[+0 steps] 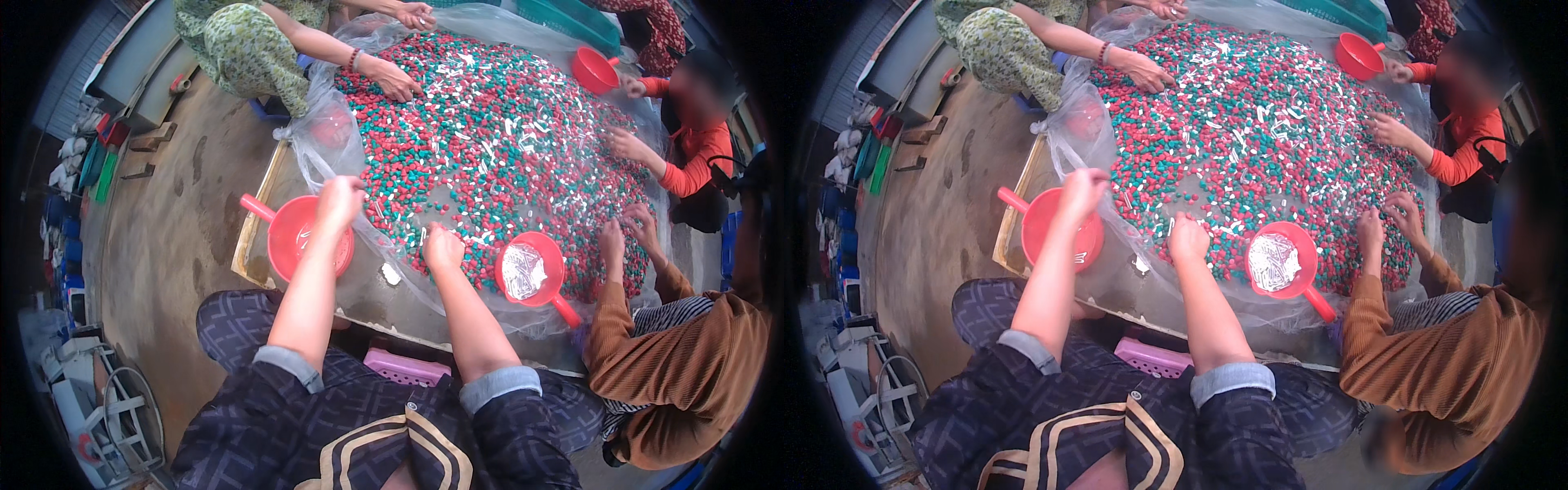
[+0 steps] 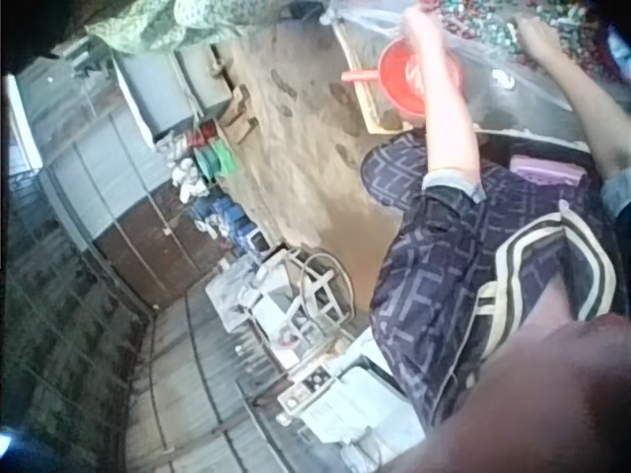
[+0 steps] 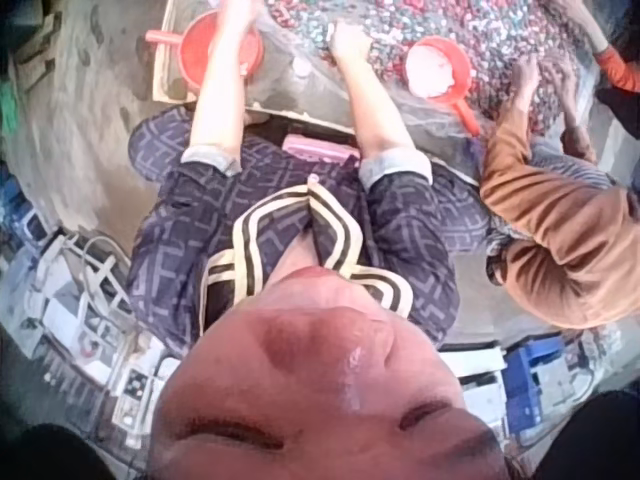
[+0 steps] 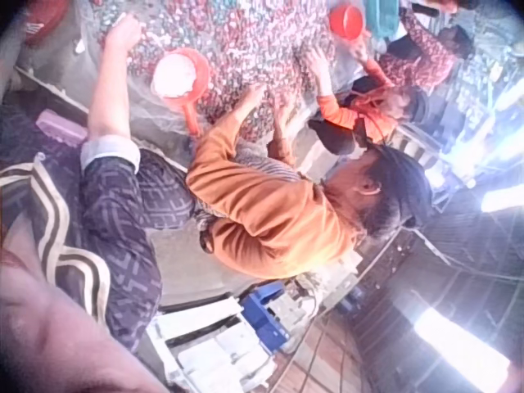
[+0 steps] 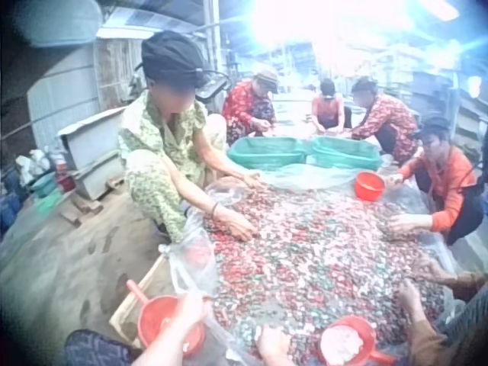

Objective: The person sits on a small stool and sorts a large pile of red, green, and white capsules spread on a plastic sheet. They pick up individual capsules by hand and place them into a red plastic scoop. Other workers are visible around the table performing the same task.

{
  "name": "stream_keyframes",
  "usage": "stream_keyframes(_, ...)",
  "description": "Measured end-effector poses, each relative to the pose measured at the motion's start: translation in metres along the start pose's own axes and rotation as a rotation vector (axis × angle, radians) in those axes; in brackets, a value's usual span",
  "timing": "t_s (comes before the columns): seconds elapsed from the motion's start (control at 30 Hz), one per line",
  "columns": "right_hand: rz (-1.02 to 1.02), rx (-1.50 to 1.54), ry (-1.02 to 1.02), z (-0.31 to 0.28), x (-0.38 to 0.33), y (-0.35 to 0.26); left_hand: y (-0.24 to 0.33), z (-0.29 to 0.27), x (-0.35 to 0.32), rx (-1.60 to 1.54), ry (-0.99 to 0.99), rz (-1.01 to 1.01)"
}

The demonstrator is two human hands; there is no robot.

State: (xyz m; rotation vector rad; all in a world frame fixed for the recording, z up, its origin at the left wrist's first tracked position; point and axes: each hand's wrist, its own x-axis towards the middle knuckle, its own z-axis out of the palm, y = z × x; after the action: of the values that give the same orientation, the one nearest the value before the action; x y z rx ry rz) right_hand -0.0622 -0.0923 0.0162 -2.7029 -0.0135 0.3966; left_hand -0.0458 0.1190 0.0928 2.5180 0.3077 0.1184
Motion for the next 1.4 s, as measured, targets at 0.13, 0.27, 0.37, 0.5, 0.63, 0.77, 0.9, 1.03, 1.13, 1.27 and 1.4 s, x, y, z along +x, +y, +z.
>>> stream_keyframes(0.13, 0.118, 0.133, 0.027, -0.001, -0.006, -0.003, 0.008, 0.062, 0.009, 0.342, -0.277, -0.180)
stream_keyframes(0.27, 0.145, 0.075, 0.023, 0.017, -0.008, -0.009, 0.015, 0.078, 0.002, 0.358, -0.255, -0.153)
stream_keyframes(0.37, 0.123, 0.081, 0.010, 0.017, -0.002, -0.009, 0.019, 0.068, 0.001, 0.237, -0.190, -0.130)
stream_keyframes(0.5, 0.101, 0.056, -0.093, 0.001, -0.002, -0.009, 0.019, 0.034, 0.000, 0.041, -0.047, -0.142)
stream_keyframes(0.63, 0.154, 0.103, -0.056, -0.006, -0.009, 0.001, 0.012, -0.027, -0.016, 0.095, 0.024, -0.224)
stream_keyframes(0.77, 0.060, 0.071, -0.062, -0.004, -0.016, 0.001, 0.022, -0.061, -0.040, 0.193, -0.104, -0.236)
stream_keyframes(0.9, -0.037, -0.086, -0.076, 0.011, -0.010, -0.010, 0.042, -0.056, -0.047, 0.023, -0.145, -0.148)
stream_keyframes(1.03, 0.022, 0.094, 0.034, -0.002, -0.007, 0.004, 0.040, -0.044, -0.052, -0.032, -0.255, -0.161)
stream_keyframes(1.13, 0.107, 0.217, 0.038, -0.021, 0.000, 0.025, 0.032, -0.037, -0.056, -0.021, -0.244, -0.182)
stream_keyframes(1.27, 0.013, 0.121, -0.015, -0.019, -0.014, 0.019, 0.039, -0.015, -0.060, -0.021, -0.340, -0.189)
stream_keyframes(1.4, -0.033, -0.165, -0.066, -0.010, -0.024, -0.010, 0.049, 0.007, -0.074, 0.001, -0.478, -0.074)
